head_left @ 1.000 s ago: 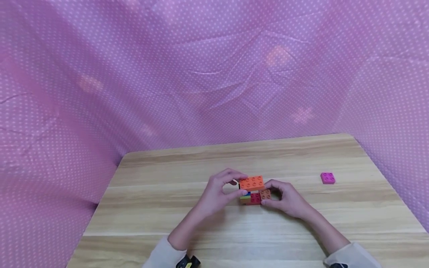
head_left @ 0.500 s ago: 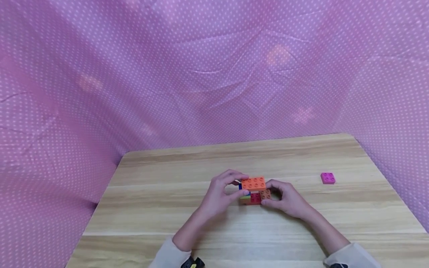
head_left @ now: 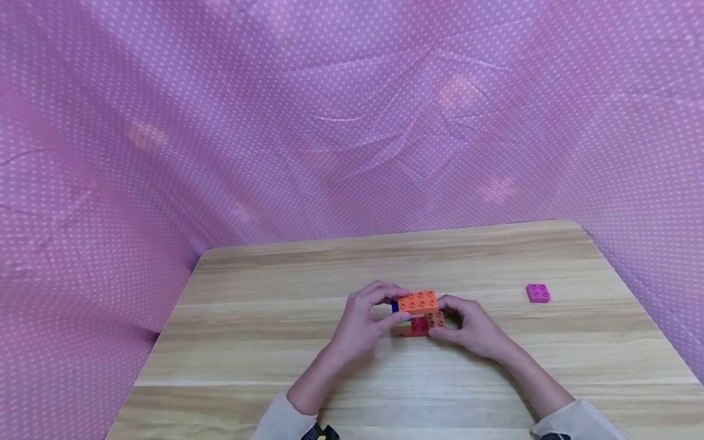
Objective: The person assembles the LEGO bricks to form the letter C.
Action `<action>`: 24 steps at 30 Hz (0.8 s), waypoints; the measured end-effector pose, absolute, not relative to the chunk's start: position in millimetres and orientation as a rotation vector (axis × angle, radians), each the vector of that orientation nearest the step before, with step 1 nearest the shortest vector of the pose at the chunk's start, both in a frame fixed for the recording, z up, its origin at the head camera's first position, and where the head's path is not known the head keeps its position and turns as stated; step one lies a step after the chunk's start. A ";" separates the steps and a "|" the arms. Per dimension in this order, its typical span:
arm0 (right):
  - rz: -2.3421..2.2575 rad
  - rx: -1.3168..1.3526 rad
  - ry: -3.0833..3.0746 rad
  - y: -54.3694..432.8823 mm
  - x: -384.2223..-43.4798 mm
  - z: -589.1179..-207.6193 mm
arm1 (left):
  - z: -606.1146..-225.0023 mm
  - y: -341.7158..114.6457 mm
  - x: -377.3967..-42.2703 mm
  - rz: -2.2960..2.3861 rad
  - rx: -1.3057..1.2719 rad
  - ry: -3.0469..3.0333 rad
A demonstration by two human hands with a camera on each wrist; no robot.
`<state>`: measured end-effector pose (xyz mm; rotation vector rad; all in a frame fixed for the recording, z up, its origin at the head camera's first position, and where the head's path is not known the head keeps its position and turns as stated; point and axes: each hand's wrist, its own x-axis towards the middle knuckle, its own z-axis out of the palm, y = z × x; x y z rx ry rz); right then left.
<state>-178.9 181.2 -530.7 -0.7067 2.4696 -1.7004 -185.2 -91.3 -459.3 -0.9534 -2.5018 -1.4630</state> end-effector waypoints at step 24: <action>-1.684 -0.697 2.493 181.1 -178.4 -530.3 | -460.0 -90.4 -187.9 -1.264 -1.121 -2.436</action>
